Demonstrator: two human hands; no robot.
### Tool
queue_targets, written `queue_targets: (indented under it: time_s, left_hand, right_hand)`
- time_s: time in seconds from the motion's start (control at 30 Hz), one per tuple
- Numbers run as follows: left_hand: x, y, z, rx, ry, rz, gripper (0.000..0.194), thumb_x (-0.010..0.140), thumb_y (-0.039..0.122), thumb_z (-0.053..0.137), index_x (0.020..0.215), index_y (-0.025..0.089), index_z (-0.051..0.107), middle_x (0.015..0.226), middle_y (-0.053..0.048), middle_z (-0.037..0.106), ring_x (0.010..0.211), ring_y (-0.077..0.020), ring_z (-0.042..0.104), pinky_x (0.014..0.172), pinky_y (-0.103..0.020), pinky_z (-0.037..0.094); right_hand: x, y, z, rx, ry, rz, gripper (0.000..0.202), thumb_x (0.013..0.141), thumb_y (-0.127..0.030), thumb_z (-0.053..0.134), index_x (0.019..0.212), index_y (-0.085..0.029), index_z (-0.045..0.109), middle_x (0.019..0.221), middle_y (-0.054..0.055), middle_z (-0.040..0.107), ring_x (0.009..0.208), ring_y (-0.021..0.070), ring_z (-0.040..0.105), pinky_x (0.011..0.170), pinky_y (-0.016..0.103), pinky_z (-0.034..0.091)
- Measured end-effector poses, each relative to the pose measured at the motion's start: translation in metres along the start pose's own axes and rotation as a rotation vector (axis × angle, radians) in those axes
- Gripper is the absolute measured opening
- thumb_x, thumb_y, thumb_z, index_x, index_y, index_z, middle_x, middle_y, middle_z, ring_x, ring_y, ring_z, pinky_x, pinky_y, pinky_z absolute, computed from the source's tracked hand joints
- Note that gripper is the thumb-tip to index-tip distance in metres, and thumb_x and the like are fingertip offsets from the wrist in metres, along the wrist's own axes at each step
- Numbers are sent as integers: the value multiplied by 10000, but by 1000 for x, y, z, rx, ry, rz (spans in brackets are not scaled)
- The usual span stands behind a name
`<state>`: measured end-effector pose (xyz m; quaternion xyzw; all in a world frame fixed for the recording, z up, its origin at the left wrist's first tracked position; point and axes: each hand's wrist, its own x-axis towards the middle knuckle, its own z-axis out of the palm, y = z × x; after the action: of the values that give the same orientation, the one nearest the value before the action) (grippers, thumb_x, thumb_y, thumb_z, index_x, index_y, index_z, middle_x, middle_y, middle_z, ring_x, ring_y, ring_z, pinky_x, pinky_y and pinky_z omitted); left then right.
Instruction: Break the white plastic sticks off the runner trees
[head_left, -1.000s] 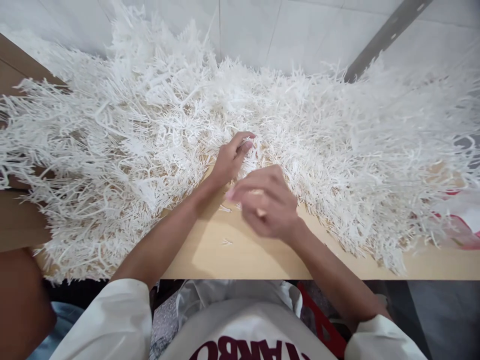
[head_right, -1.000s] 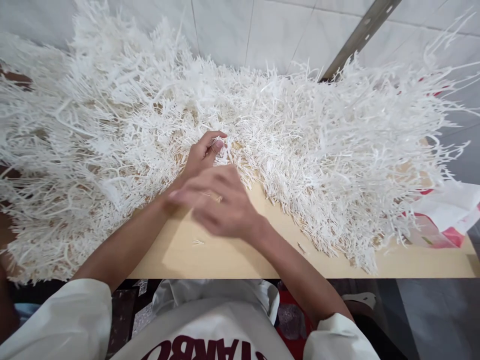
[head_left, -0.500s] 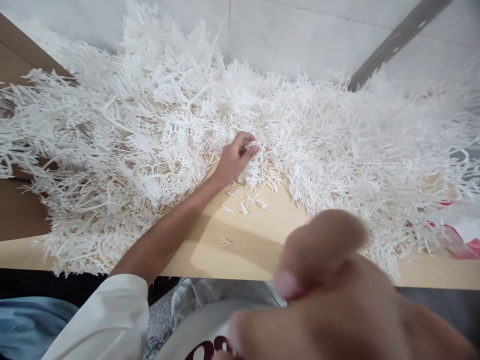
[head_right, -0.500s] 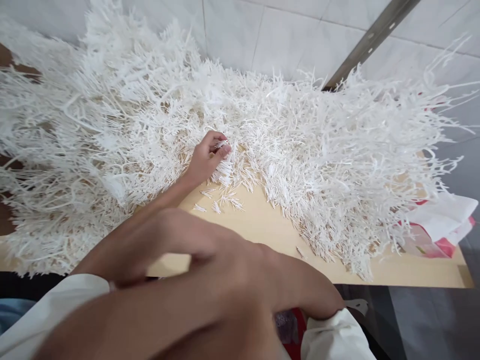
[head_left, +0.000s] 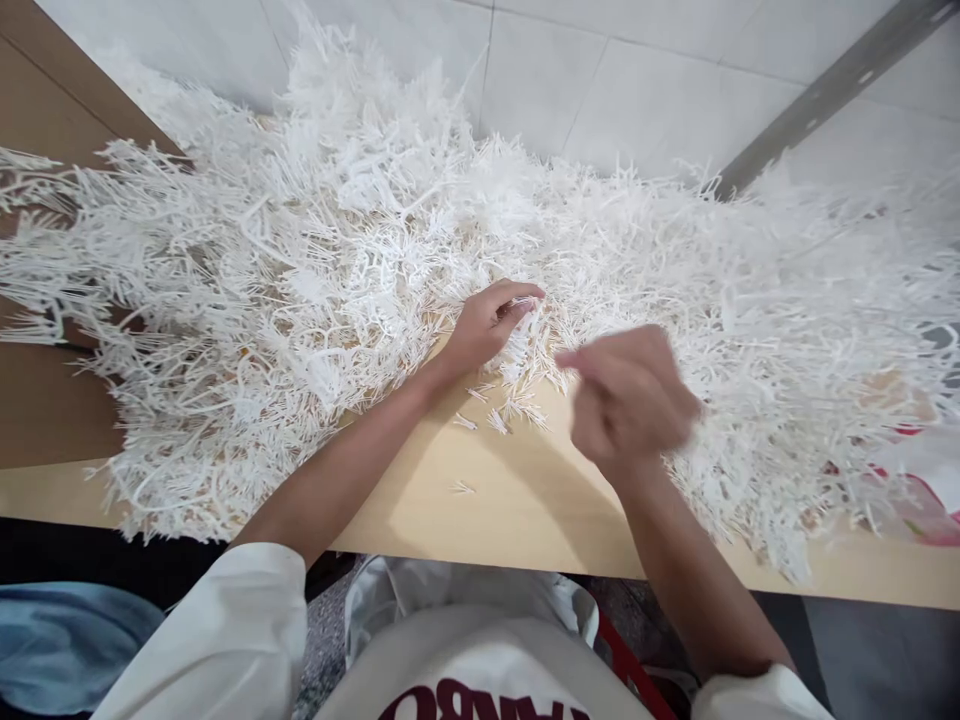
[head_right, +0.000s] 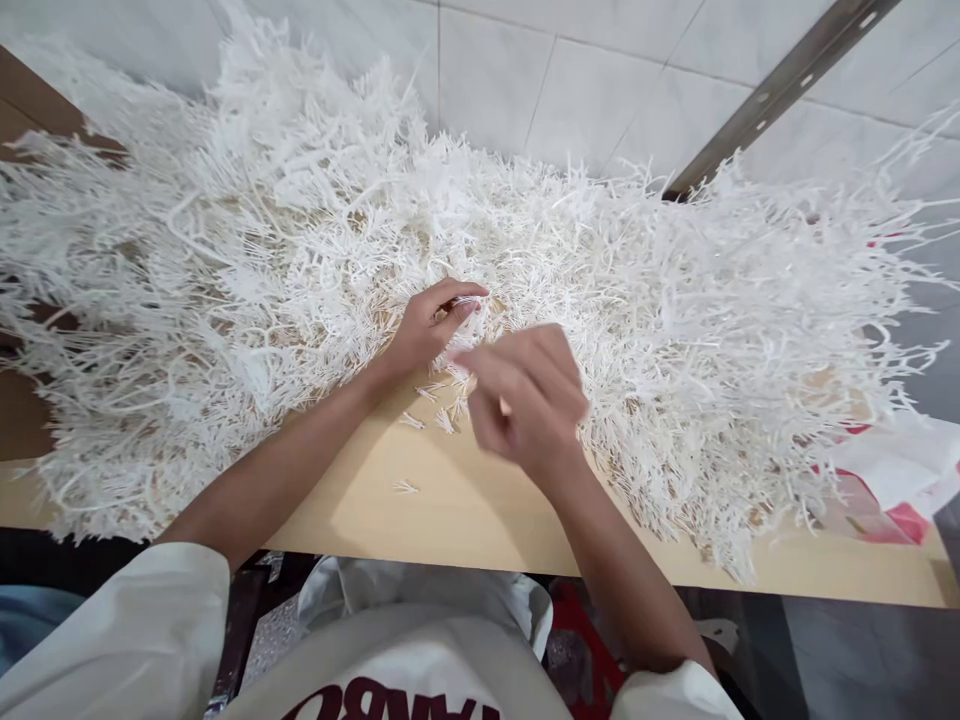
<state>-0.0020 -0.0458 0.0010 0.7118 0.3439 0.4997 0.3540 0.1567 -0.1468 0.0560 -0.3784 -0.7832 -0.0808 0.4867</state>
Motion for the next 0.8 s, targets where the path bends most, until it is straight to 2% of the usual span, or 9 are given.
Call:
queue_targets:
  time_s: [0.03,0.07,0.13,0.17,0.3,0.4,0.5,0.63,0.8]
  left_hand:
    - [0,1,0,2,-1,-18,256,932,396,567,1093,214,649,1023,-41,698,830,-114,622,732,-244,486]
    - [-1,1,1,1,1,-38,250,908,376,603,1096,213,627,1009,-33,694,811,-106,619,710,-232,482]
    - [-1,2,2,10,-13,-65,200,871,303,633,1044,208,600,919,-8,681,731,-87,594,650,-210,461]
    - [-2,2,3,23,-30,-62,151,857,253,630,997,205,599,875,5,673,688,-76,571,630,-203,449]
    - [-3,3,4,86,-105,13,65,844,176,600,900,199,624,820,22,674,604,-53,494,613,-198,421]
    - [-4,4,4,82,-124,17,141,871,258,614,1001,205,604,856,12,678,612,-54,506,602,-195,416]
    - [-5,3,5,81,-114,-27,232,871,334,638,1052,205,573,897,0,673,634,-59,521,616,-197,425]
    - [-4,3,6,174,-177,-84,214,895,404,603,908,190,622,784,11,665,660,-83,545,641,-220,408]
    - [-3,6,5,264,-211,-75,247,909,397,571,816,181,648,704,26,649,634,-94,534,648,-242,381]
  right_hand:
    - [6,7,14,19,56,56,338,885,-77,519,1098,-303,655,875,2,677,786,137,634,664,304,508]
    - [6,14,27,35,82,193,277,921,-127,508,1101,-277,655,919,18,682,809,140,637,681,305,516]
    - [-2,29,45,98,-14,443,234,943,-304,558,1162,-268,635,913,13,671,739,126,611,652,293,515]
    - [-7,35,50,153,-112,512,289,924,-375,598,1195,-276,621,927,6,679,735,123,616,655,290,519]
    - [-19,50,53,212,-137,655,282,901,-480,614,1066,-255,653,875,0,704,745,128,630,685,286,509]
    - [-18,53,49,224,-175,665,277,922,-493,576,983,-233,652,827,-3,703,685,118,614,638,268,472]
    - [-17,54,47,89,-193,570,259,967,-444,506,906,-227,632,782,-5,666,670,116,580,645,272,433]
    - [-19,57,47,-76,-172,514,179,928,-328,512,784,-223,533,697,-24,565,637,119,512,622,275,378]
    - [-20,59,46,2,-246,548,151,882,-258,485,737,-219,485,586,-60,467,540,96,437,558,252,328]
